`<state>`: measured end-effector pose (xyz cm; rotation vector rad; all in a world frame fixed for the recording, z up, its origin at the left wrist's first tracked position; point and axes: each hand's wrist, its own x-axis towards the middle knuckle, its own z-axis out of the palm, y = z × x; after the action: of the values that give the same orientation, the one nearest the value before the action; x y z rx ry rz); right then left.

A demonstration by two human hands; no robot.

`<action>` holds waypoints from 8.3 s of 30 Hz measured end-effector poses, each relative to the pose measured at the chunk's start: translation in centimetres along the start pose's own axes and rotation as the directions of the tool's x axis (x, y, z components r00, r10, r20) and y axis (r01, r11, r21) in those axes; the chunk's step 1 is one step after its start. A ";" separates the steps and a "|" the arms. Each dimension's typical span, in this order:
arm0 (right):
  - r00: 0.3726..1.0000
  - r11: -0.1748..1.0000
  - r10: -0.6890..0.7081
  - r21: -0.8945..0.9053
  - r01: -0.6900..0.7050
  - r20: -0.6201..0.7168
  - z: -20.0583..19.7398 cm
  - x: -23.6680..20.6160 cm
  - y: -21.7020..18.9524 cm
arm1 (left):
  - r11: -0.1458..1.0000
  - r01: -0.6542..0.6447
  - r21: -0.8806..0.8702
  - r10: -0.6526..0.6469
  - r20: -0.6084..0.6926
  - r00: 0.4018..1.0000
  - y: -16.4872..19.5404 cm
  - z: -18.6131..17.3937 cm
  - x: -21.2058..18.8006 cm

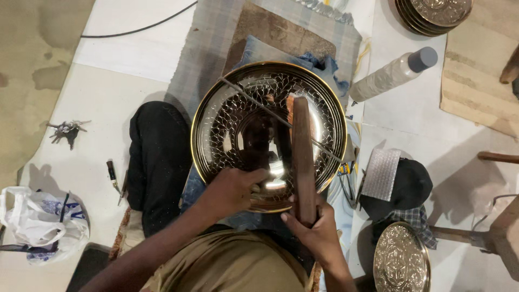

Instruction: The person hammers a large decorative metal plate using a wooden mallet and a metal rod. They repeatedly strike the plate's surface to create or refine a pattern while seated on the floor.

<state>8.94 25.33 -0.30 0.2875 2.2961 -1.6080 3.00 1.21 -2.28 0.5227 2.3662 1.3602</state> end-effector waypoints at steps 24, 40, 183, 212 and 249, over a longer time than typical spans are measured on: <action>0.931 0.891 -0.184 -0.453 0.022 -0.316 2.0 -5.2 6.1 | 0.839 -0.504 0.204 0.395 0.407 0.823 -0.8 -1.8 5.3; 0.900 0.893 -0.424 -0.119 0.434 0.103 -0.7 2.0 -2.3 | 0.984 0.024 -0.175 -0.136 -0.660 0.739 2.1 5.0 -1.8; 0.952 0.973 0.149 -0.135 -0.190 -0.266 2.3 -5.4 4.1 | 0.856 -0.422 0.299 0.179 0.596 0.783 -0.2 -3.6 5.9; 0.982 0.851 -0.050 -0.507 0.138 0.184 -3.4 3.0 -6.3 | 0.969 -0.040 0.245 0.104 -0.254 0.962 -1.8 0.9 -0.7; 0.775 0.597 -0.263 -0.534 0.599 0.575 1.2 7.3 -16.7 | 0.983 0.135 -0.126 -0.184 -0.742 0.644 -0.1 3.8 -4.0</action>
<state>-3.40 18.27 11.20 -0.8313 2.4780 -0.6907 8.29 2.03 -3.60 -0.3790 2.8753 1.7948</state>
